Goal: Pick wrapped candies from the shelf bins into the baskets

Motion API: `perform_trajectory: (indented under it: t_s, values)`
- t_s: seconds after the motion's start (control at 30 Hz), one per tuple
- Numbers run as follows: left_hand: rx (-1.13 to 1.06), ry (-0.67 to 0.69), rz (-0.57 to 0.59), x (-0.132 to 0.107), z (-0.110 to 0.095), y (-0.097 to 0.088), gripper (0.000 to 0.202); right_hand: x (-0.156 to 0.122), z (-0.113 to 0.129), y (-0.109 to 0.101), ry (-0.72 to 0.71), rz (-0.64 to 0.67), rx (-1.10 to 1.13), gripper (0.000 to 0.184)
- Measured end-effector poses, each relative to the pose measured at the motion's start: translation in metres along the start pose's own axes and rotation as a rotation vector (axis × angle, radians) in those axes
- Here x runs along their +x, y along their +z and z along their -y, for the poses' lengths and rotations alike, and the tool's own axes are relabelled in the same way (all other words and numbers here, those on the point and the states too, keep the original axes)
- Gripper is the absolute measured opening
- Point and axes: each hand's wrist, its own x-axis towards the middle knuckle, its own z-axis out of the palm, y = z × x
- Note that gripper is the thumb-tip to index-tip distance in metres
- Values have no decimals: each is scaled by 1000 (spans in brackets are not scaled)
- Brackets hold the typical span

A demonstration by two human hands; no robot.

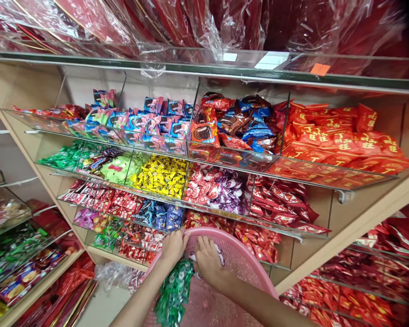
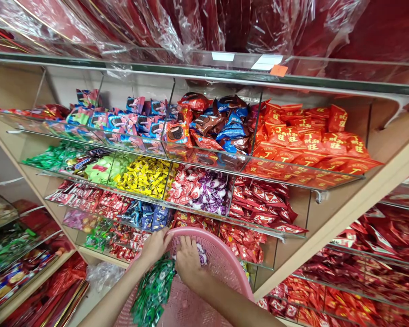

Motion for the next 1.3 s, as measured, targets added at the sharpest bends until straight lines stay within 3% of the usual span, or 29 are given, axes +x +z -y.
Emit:
perform_trajectory:
  t_s: [0.13,0.23,0.33,0.43,0.53,0.6,0.73,0.83,1.3]
  values:
    - [11,-16,6,-1,-1,-1,44,-2,0,1,51,-7,-40,30]
    - [8,-13,11,-1,-1,-2,45,-6,1,-13,46,-29,-27,28]
    - [-1,-3,16,-1,0,-2,44,-11,1,-48,3,-109,18,25]
    - [-3,-7,24,-1,1,-1,44,-14,-8,-95,-45,-279,91,19]
    - [2,-10,17,0,1,0,44,-11,-30,-136,-20,-491,147,19]
    - [8,-5,12,0,1,0,43,-5,-50,-151,3,-579,147,18]
    - [4,3,7,-1,1,-1,43,14,-85,-154,19,-593,150,24]
    - [-3,3,14,-2,0,-2,43,28,-99,-148,11,-570,209,29]
    - [6,-1,23,-1,1,-2,44,52,-111,-146,19,-494,276,39]
